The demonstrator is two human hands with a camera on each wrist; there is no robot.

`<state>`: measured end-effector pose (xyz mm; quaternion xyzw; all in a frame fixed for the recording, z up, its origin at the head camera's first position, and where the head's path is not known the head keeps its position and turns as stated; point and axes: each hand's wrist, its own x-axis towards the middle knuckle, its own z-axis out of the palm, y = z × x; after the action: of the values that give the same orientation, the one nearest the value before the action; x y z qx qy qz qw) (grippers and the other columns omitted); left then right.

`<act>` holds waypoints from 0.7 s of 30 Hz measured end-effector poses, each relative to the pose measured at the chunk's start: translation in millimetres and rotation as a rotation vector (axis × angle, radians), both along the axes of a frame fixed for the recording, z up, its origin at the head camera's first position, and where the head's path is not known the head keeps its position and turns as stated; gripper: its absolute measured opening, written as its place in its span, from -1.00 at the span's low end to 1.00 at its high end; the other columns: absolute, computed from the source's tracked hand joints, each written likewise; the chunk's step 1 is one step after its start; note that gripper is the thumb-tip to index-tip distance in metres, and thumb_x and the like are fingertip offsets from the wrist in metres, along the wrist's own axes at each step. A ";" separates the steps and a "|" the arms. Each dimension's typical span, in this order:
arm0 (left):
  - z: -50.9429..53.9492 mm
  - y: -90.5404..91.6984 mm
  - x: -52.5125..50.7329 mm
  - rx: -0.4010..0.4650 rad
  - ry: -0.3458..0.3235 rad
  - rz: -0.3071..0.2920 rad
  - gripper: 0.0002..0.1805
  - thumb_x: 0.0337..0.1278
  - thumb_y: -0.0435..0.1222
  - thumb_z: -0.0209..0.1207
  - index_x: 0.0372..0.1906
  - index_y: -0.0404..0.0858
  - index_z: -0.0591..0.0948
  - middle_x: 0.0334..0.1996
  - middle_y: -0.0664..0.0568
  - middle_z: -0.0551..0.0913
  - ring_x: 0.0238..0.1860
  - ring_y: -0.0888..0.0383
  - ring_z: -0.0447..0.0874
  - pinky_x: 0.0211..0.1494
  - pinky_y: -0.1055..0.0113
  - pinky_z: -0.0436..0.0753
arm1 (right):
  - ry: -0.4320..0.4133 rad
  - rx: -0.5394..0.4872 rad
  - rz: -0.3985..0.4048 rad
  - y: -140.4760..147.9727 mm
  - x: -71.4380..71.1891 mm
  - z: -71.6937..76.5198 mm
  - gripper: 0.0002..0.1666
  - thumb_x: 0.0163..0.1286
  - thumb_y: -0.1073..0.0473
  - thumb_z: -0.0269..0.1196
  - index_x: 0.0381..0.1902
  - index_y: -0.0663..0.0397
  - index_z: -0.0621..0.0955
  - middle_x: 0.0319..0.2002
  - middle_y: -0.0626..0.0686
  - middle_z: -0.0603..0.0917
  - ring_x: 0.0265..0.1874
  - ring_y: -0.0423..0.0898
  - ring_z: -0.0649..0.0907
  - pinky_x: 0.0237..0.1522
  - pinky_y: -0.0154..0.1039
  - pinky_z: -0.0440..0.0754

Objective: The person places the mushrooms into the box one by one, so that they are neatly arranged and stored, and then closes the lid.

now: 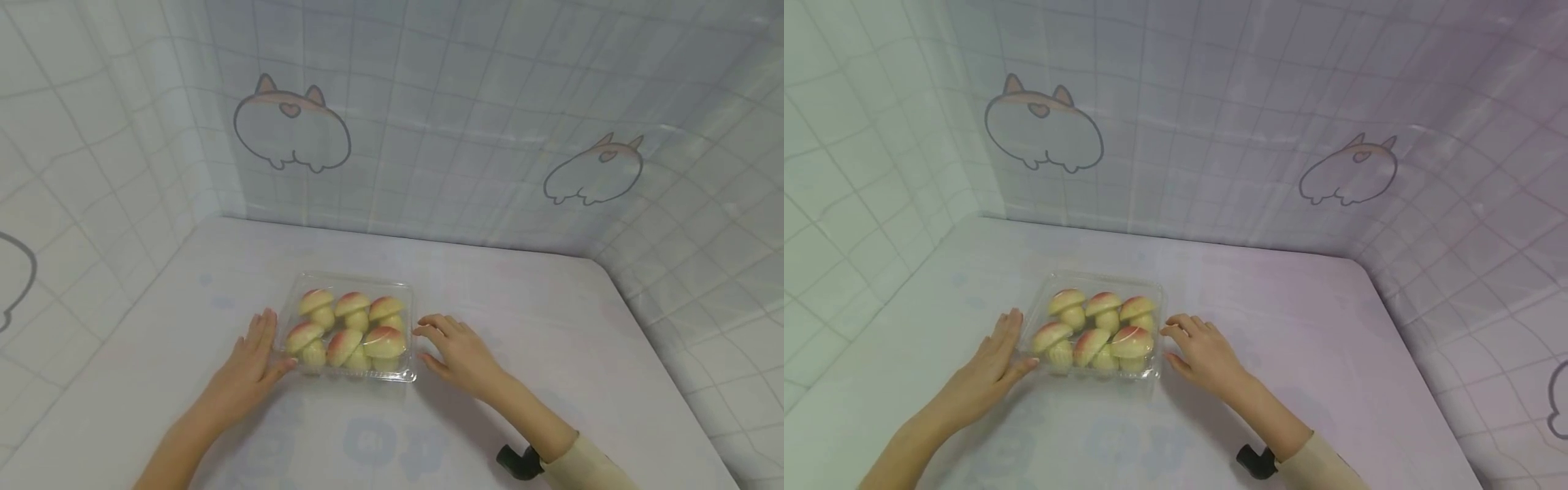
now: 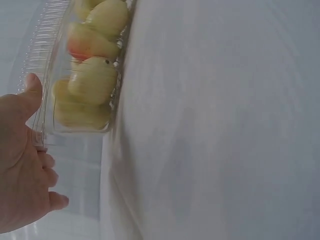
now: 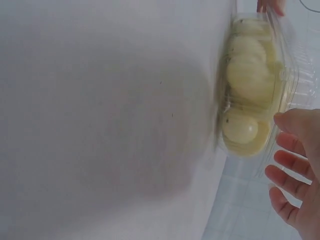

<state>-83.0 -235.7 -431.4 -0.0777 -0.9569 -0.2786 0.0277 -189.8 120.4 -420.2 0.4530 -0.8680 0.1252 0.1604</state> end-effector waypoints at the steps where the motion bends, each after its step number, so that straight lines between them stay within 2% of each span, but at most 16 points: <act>1: 0.4 -0.1 -0.7 -0.029 0.016 0.003 -0.01 0.39 0.06 -0.02 0.48 -0.43 -0.31 0.48 -0.36 -0.32 0.47 -0.28 -0.39 0.37 -0.32 -0.12 | -0.001 0.002 -0.004 0.0 1.7 0.8 -0.61 0.22 0.08 0.39 0.01 -0.02 0.61 0.06 0.00 0.57 0.00 -0.05 0.58 -0.05 -0.09 0.60; 5: 0.9 0.0 -2.0 -0.115 0.089 0.006 0.05 0.34 0.10 0.02 0.48 -0.44 -0.31 0.49 -0.32 -0.33 0.48 -0.19 -0.47 0.36 -0.34 -0.12 | -0.057 -0.020 -0.060 -0.1 12.4 4.6 -0.50 0.20 0.09 0.41 0.09 0.03 0.55 0.04 -0.02 0.57 -0.03 -0.07 0.60 -0.12 -0.11 0.63; 9: -0.4 0.2 -2.6 -0.171 0.193 -0.002 0.09 0.29 0.12 0.06 0.48 -0.44 -0.31 0.49 -0.36 -0.25 0.49 -0.15 -0.46 0.36 -0.34 -0.10 | -0.248 -0.085 -0.148 -2.1 27.0 9.7 -0.35 0.20 0.05 0.40 0.19 0.05 0.43 0.00 -0.04 0.60 -0.10 -0.12 0.64 -0.21 -0.13 0.64; 12: -0.9 0.0 -3.5 -0.214 0.281 -0.008 0.10 0.27 0.14 0.07 0.49 -0.44 -0.28 0.48 -0.39 -0.16 0.49 -0.20 -0.36 0.37 -0.33 -0.08 | -0.395 -0.090 -0.215 -5.3 34.6 13.7 -0.35 0.25 -0.05 0.35 0.20 0.05 0.40 -0.06 -0.10 0.61 -0.13 -0.16 0.64 -0.22 -0.15 0.62; 16: -0.2 0.3 -4.7 -0.259 0.352 -0.026 0.07 0.27 0.19 0.00 0.50 -0.40 -0.24 0.48 -0.37 -0.13 0.49 -0.23 -0.27 0.36 -0.33 -0.04 | -0.524 -0.052 -0.246 -10.0 36.0 15.4 -0.47 0.31 -0.17 0.26 0.03 0.08 0.52 -0.30 -0.17 0.59 -0.34 -0.22 0.60 -0.35 -0.27 0.57; 18: 0.3 1.2 -5.0 -0.263 0.364 -0.036 0.05 0.27 0.20 -0.02 0.51 -0.39 -0.21 0.48 -0.35 -0.12 0.49 -0.23 -0.26 0.34 -0.34 0.01 | -0.596 -0.048 -0.220 -11.5 34.5 14.8 -0.56 0.35 -0.20 0.21 -0.14 0.06 0.58 -0.44 -0.19 0.55 -0.47 -0.25 0.53 -0.45 -0.32 0.52; 21: 0.3 2.9 -4.0 -0.238 0.349 -0.041 0.04 0.26 0.17 0.03 0.51 -0.37 -0.18 0.48 -0.35 -0.07 0.49 -0.23 -0.24 0.30 -0.37 0.07 | -0.720 -0.078 -0.167 -13.0 31.7 12.6 -0.62 0.40 -0.16 0.16 -0.36 0.03 0.59 -0.59 -0.19 0.49 -0.60 -0.27 0.44 -0.56 -0.35 0.44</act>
<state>-87.0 -232.9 -431.0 -0.1471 -0.9619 -0.1467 0.1778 -158.1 107.4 -407.7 0.3012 -0.8974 0.2959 -0.1282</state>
